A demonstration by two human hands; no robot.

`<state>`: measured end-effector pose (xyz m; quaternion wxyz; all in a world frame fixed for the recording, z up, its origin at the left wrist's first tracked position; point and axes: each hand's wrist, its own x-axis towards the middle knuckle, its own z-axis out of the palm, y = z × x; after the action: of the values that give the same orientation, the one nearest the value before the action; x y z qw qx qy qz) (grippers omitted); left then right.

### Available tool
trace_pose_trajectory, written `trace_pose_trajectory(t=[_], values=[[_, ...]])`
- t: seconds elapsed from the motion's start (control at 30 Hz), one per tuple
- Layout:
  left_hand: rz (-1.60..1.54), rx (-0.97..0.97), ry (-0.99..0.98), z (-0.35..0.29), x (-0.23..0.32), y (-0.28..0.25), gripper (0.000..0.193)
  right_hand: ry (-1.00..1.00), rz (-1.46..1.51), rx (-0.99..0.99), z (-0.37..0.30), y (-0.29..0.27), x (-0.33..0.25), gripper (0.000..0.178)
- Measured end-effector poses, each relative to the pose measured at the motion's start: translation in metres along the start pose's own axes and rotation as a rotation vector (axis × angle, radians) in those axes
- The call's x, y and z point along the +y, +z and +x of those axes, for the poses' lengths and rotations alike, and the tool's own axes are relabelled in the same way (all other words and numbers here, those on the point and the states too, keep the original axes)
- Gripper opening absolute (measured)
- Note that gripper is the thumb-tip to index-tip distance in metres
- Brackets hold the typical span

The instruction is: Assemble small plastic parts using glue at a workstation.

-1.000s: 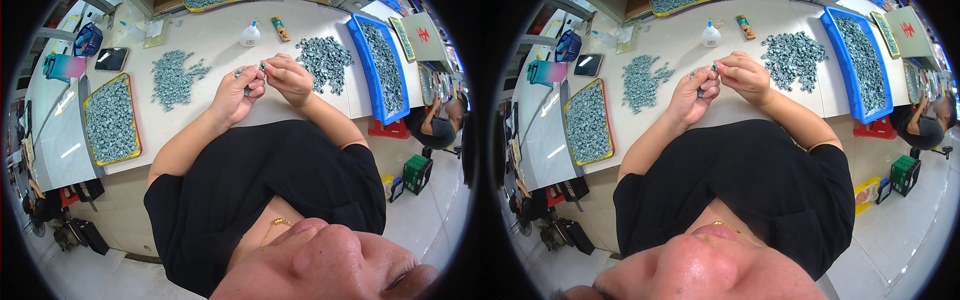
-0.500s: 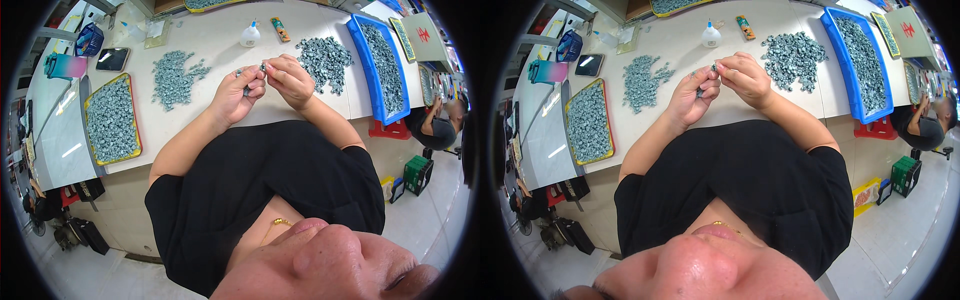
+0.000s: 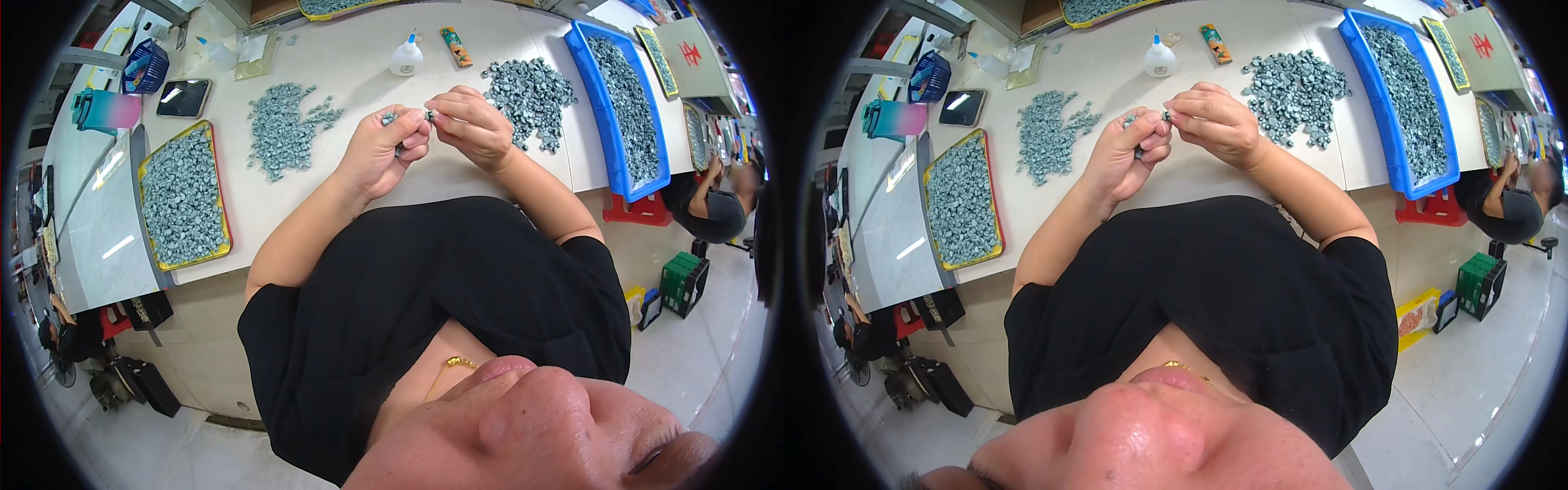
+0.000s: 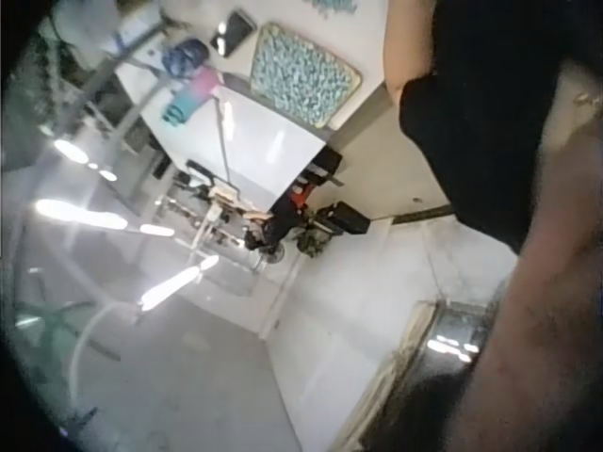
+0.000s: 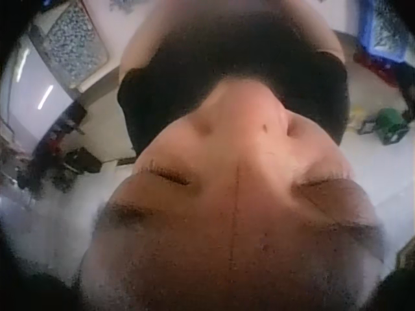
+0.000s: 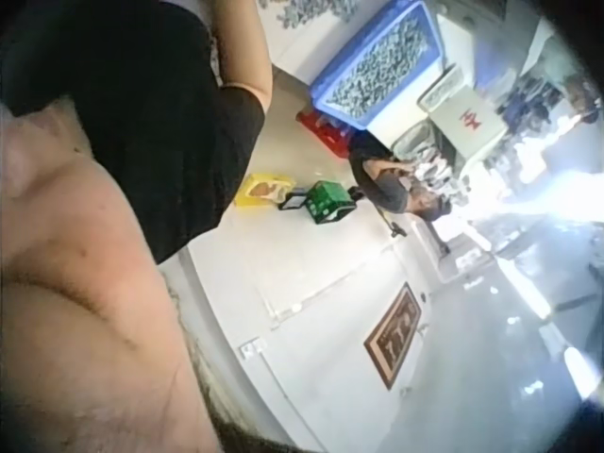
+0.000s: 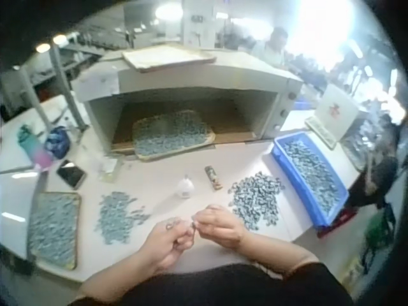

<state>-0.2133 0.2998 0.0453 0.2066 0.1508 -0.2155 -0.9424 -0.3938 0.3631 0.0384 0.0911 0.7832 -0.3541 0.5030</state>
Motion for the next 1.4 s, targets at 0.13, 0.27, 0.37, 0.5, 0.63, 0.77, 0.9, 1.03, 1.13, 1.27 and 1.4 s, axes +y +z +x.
trace_pose_trajectory(t=[0.13,0.27,0.37,0.5,0.63,0.77,0.9,1.03,1.13,1.27,1.4], values=[[0.048,0.035,0.024,0.002,0.001,-0.004,0.009,0.104,0.054,-0.065,-0.006,-0.001,0.004,0.028],[-0.051,0.029,0.005,0.004,0.002,-0.007,0.008,0.112,-0.066,-0.119,0.01,-0.019,0.0,0.042],[-0.082,0.115,-0.033,0.009,0.004,-0.017,0.011,0.178,0.656,0.064,0.046,-0.046,-0.026,0.061],[-0.092,0.149,-0.063,0.014,0.003,-0.022,0.013,0.036,1.223,0.128,0.115,-0.074,-0.094,0.06],[-0.101,0.183,-0.038,0.007,0.002,-0.031,0.013,-0.138,1.424,0.013,0.126,-0.077,-0.11,0.063],[-0.067,0.086,-0.097,0.018,0.001,-0.021,0.013,-0.206,1.31,0.025,0.132,-0.087,-0.127,0.059],[-0.086,0.119,-0.081,0.013,-0.001,-0.026,0.012,-0.23,1.298,0.033,0.137,-0.085,-0.127,0.055],[-0.087,0.141,-0.076,0.014,-0.002,-0.026,0.012,-0.236,1.265,0.047,0.137,-0.086,-0.126,0.051],[-0.08,0.171,-0.072,0.015,-0.003,-0.029,0.012,-0.232,1.241,0.068,0.134,-0.088,-0.123,0.048],[-0.081,0.184,-0.089,0.017,-0.004,-0.031,0.013,-0.235,1.208,0.11,0.134,-0.088,-0.124,0.044],[-0.05,0.214,-0.115,0.018,-0.005,-0.028,0.014,-0.218,1.119,0.089,0.137,-0.09,-0.122,0.042]])
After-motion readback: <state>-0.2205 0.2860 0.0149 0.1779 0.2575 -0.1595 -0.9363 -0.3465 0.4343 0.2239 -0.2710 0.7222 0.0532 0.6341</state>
